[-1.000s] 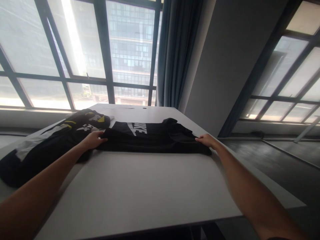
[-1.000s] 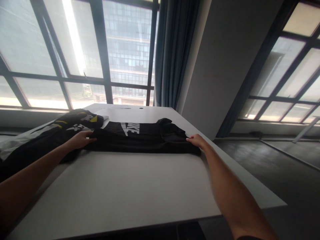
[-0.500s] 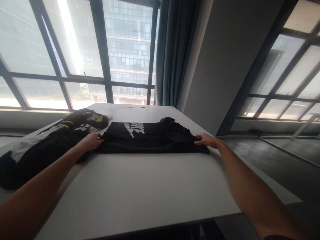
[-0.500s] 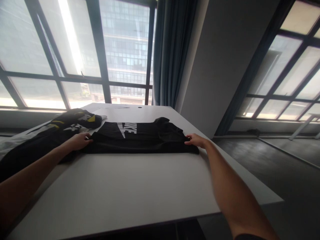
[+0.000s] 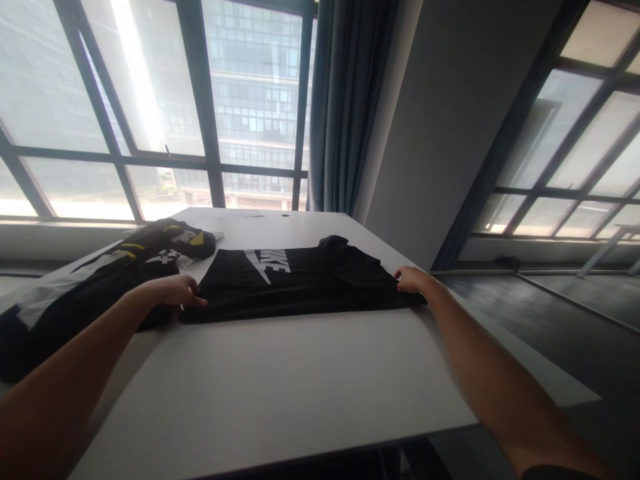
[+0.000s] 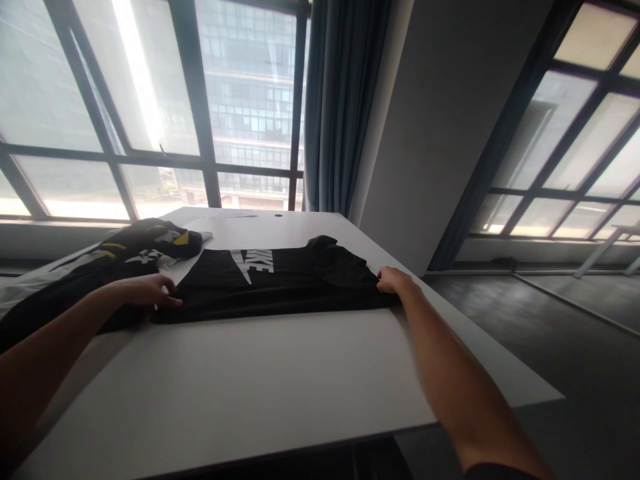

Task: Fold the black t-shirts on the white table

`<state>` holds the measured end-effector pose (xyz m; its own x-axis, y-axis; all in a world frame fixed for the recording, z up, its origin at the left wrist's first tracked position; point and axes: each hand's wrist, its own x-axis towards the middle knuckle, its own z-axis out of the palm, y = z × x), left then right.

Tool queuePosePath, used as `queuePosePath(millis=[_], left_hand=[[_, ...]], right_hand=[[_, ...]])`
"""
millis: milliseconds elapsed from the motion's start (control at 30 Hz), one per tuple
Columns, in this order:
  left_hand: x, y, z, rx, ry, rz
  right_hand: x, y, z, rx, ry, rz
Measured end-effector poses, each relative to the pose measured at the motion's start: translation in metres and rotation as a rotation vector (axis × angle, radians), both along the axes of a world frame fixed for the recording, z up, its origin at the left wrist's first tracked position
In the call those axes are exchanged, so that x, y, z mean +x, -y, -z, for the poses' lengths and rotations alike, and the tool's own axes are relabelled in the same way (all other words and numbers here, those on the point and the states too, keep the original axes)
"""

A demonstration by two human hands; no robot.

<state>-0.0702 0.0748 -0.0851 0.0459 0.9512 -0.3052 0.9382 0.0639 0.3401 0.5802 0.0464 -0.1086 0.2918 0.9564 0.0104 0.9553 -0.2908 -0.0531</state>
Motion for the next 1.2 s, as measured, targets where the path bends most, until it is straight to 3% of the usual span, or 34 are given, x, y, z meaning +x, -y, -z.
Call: queuePosePath(millis=[200,333,433,633,700,833,967,1067,1200], left_hand=[[0.017,-0.012,0.018,0.419,-0.049,0.057],[0.024,-0.015,0.032,0.490,-0.067,0.097],[0.023,-0.011,0.030,0.518,-0.039,0.095],[0.021,-0.004,0.016,0.759,0.073,0.047],[0.020,-0.004,0.019,0.753,0.051,0.030],[0.019,-0.004,0.028,0.628,-0.068,0.060],[0.029,0.006,0.024,0.742,-0.200,0.106],[0.050,0.016,0.020,0.830,-0.139,0.283],[0.081,0.023,0.034,0.665,0.039,0.538]], right_hand=[[-0.031,-0.012,0.015,0.340,-0.086,-0.035],[-0.038,-0.023,0.028,0.383,-0.137,-0.110],[-0.036,-0.029,0.032,0.410,-0.140,-0.164],[-0.032,-0.026,0.026,0.710,-0.050,-0.220],[-0.034,-0.025,0.027,0.652,-0.033,-0.191],[-0.043,-0.022,0.031,0.361,0.007,-0.146],[-0.058,-0.015,0.024,0.303,0.069,-0.122],[-0.076,-0.007,0.015,0.340,0.076,-0.167],[-0.105,-0.001,0.016,0.258,-0.018,-0.368]])
